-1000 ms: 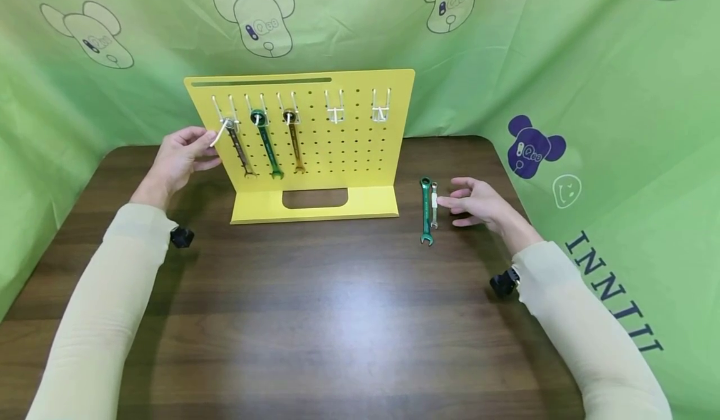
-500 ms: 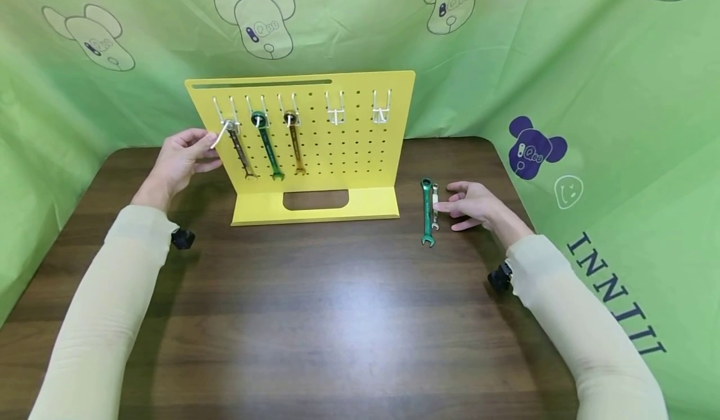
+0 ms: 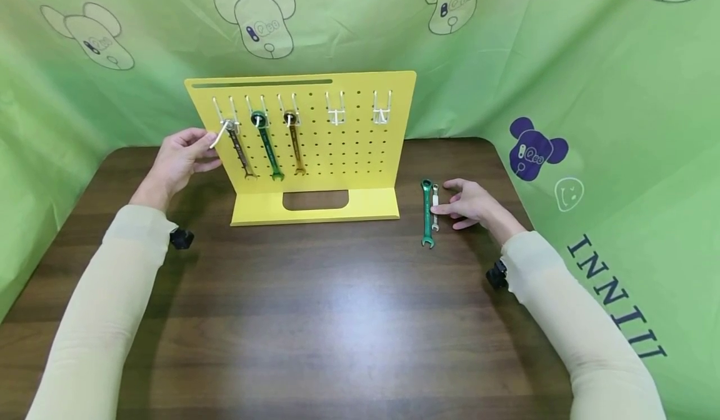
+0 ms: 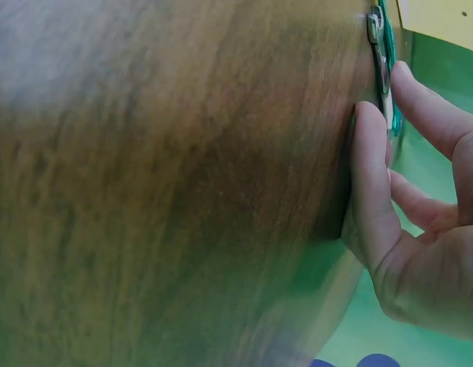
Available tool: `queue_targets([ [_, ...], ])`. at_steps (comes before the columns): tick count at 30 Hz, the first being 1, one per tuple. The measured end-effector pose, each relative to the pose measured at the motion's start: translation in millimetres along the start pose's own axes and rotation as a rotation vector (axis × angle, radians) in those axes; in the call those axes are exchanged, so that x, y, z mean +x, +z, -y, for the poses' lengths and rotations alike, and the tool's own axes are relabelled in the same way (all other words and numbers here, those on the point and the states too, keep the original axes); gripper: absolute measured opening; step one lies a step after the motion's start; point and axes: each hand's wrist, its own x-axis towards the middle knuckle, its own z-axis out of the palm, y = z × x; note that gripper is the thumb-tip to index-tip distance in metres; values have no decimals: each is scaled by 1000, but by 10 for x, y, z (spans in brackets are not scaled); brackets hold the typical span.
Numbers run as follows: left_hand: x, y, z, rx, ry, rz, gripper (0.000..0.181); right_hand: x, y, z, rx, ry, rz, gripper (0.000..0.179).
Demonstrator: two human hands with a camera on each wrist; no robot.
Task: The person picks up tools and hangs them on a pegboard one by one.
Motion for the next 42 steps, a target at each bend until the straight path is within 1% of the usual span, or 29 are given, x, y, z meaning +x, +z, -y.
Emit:
queue_targets([
  [6, -12, -10, -11, 1, 1, -23, 17, 24, 8, 22, -2, 1, -2, 95],
  [12, 1, 13, -8, 7, -3, -15, 19, 14, -11, 17, -3, 17, -2, 93],
  [18, -10, -37, -32, 6, -1, -27, 16, 43, 3, 62, 1, 15, 38, 94],
  [25, 15, -12, -15, -3, -4, -13, 16, 40, -45, 49, -4, 29, 62, 92],
  [33, 22, -46, -5, -1, -3, -30, 14, 77, -33, 30, 15, 25, 85, 91],
  [38, 53, -19, 36, 10, 4, -17, 11, 51, -58, -1, 22, 27, 92, 88],
  [42, 51, -15, 39, 17, 13, -21, 10, 29, -55, 20, 40, 16, 100, 86],
])
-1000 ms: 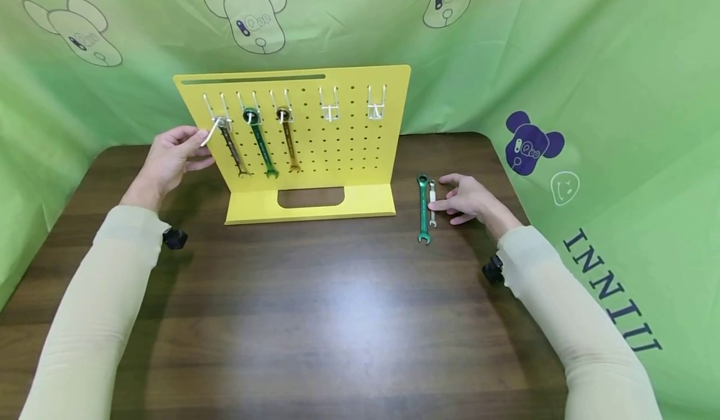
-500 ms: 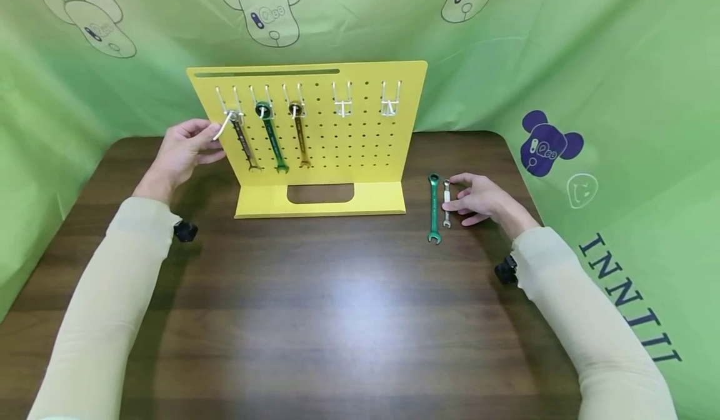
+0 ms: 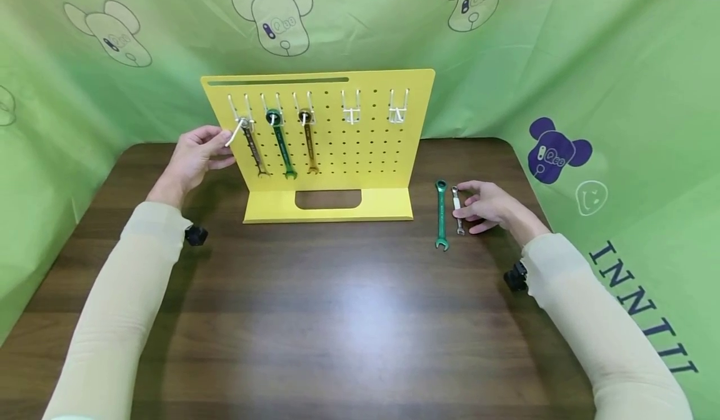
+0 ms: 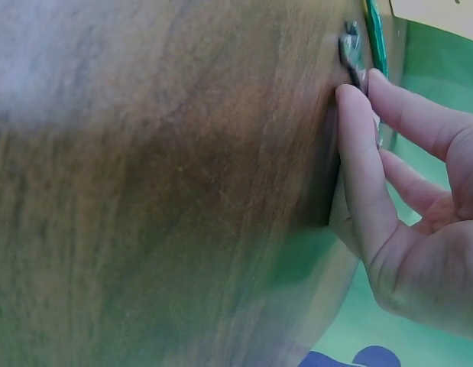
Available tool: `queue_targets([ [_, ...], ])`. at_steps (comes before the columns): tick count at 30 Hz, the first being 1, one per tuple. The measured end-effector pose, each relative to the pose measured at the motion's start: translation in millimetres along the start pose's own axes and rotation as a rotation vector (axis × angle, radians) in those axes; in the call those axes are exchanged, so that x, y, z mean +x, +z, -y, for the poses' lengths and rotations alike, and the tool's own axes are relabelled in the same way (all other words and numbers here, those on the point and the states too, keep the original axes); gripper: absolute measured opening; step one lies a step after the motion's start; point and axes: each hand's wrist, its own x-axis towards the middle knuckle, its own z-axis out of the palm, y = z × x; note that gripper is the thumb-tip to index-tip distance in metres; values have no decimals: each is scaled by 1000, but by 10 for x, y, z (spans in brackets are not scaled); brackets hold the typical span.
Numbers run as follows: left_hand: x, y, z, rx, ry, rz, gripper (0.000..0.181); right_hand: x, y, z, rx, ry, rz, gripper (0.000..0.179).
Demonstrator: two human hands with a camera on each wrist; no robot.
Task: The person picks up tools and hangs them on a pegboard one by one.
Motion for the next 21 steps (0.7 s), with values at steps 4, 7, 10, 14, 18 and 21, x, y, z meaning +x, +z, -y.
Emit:
queue_targets([
  [4, -20, -16, -15, 10, -5, -4, 11, -7, 30, 4, 26, 0, 3, 85],
  [7, -44, -46, -37, 10, -5, -10, 12, 22, 55, 9, 35, -1, -4, 84],
  [10, -56, -45, -37, 8, -4, -8, 12, 21, 54, 23, 23, 6, -17, 83],
  [14, -49, -12, -21, 6, -6, -4, 12, -19, 37, 38, -6, 11, -42, 81],
  [18, -43, 2, -26, 26, -3, 0, 13, -43, 47, 37, -26, 4, -83, 75],
  [21, -38, 16, -31, 31, -7, 3, 14, -63, 39, 32, -30, -4, -93, 69],
])
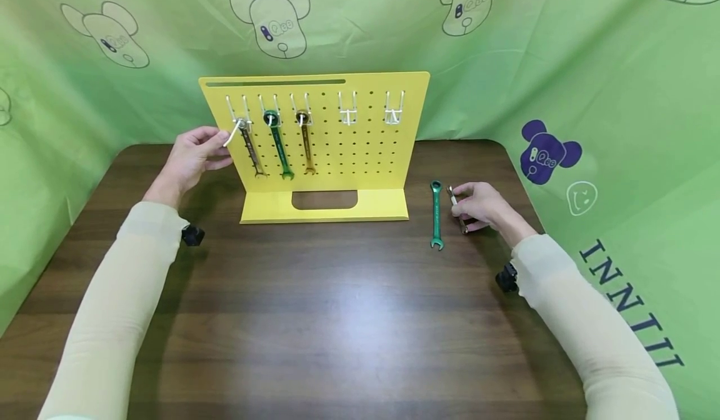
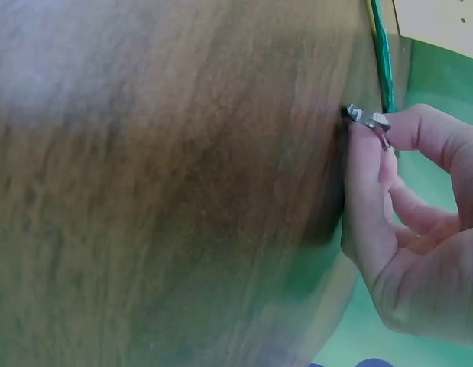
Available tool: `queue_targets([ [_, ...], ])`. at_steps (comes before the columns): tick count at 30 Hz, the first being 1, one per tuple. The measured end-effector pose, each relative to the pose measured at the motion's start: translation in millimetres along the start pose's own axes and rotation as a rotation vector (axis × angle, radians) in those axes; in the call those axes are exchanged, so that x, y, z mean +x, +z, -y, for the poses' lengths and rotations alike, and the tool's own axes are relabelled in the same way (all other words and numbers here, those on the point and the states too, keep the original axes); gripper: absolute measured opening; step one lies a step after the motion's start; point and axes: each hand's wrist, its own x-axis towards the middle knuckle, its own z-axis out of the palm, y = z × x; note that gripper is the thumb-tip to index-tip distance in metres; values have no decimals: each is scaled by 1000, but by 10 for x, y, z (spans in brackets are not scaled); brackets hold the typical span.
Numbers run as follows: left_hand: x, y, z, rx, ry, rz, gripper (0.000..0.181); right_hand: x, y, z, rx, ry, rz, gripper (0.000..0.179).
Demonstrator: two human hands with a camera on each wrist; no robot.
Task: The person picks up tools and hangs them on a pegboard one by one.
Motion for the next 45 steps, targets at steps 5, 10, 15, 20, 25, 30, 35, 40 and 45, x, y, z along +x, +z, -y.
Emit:
queue_targets([
  [5, 8, 7, 9, -9, -11, -4, 13, -18, -42, -11, 24, -6, 46, 64],
  [10, 9, 2, 0, -9, -15, -6, 13, -20, -91, -24, 92, 10, 88, 67],
  [15, 26, 10, -23, -9, -11, -2, 13, -6, -121, -30, 156, 35, 103, 71],
  [20, 28, 6, -45, -25, -23, -2, 13, -15, -127, 85, 169, 16, 120, 72],
  [25, 41, 0, -42, -28, -15, -6, 15, -58, -113, 335, 193, -40, 124, 69],
  [30, 48, -6, -22, -36, -21, 2, 18, -114, -27, 591, 202, -91, 160, 64],
  [35, 44, -8, -15, -34, -16, 2, 16, -146, 100, 849, 178, -135, 193, 55],
  [40, 31, -1, -17, -20, -20, 0, 13, -176, 242, 1074, 168, -185, 206, 54],
  [45, 12, 10, -25, -22, -25, 1, 13, -255, 376, 1300, 170, -272, 203, 55],
])
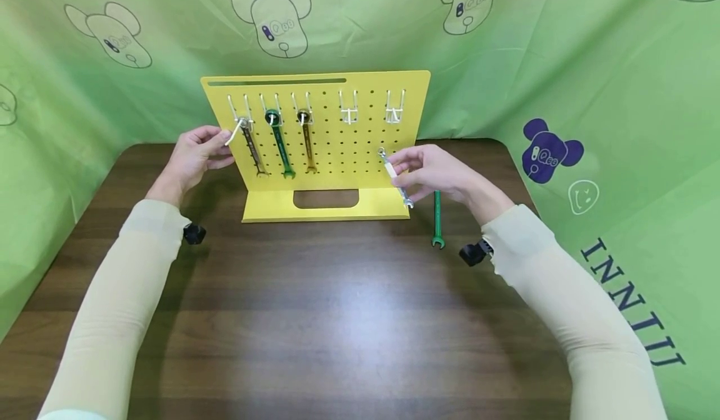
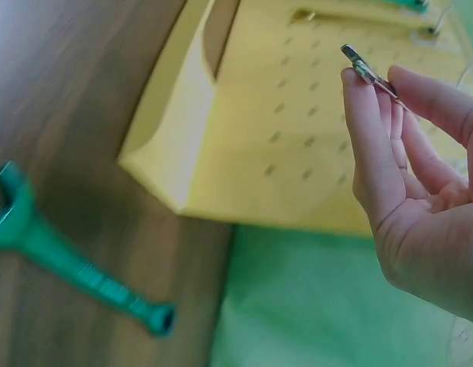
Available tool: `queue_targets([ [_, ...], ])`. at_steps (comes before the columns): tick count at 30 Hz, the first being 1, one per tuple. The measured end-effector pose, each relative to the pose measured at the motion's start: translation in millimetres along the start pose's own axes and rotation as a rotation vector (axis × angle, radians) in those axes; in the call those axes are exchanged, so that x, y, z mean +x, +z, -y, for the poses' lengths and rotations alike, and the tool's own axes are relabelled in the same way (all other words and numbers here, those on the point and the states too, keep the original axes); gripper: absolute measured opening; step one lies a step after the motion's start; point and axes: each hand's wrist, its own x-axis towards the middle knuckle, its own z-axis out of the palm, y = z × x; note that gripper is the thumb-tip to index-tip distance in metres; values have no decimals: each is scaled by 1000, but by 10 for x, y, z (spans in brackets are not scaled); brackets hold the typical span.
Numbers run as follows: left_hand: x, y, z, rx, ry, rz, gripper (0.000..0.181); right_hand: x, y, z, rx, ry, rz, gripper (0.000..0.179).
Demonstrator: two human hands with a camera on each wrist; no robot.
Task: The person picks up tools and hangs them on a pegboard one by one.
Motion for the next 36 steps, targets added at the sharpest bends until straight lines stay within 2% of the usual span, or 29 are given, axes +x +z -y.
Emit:
queue_targets([
  [8, -9, 6, -1, -16, 9, 1, 14, -19, 227, 352, 86, -133, -1, 40],
  [17, -16, 1, -4, -10, 1, 2, 16, 80, 379, 470, 157, -226, -53, 38],
  [22, -14, 7, 8, -11, 7, 4, 16, 126, 422, 477, 184, -236, -65, 34],
  [36, -5, 2, 16, -10, 11, 4, 11, 207, 453, 465, 237, -210, -75, 38],
])
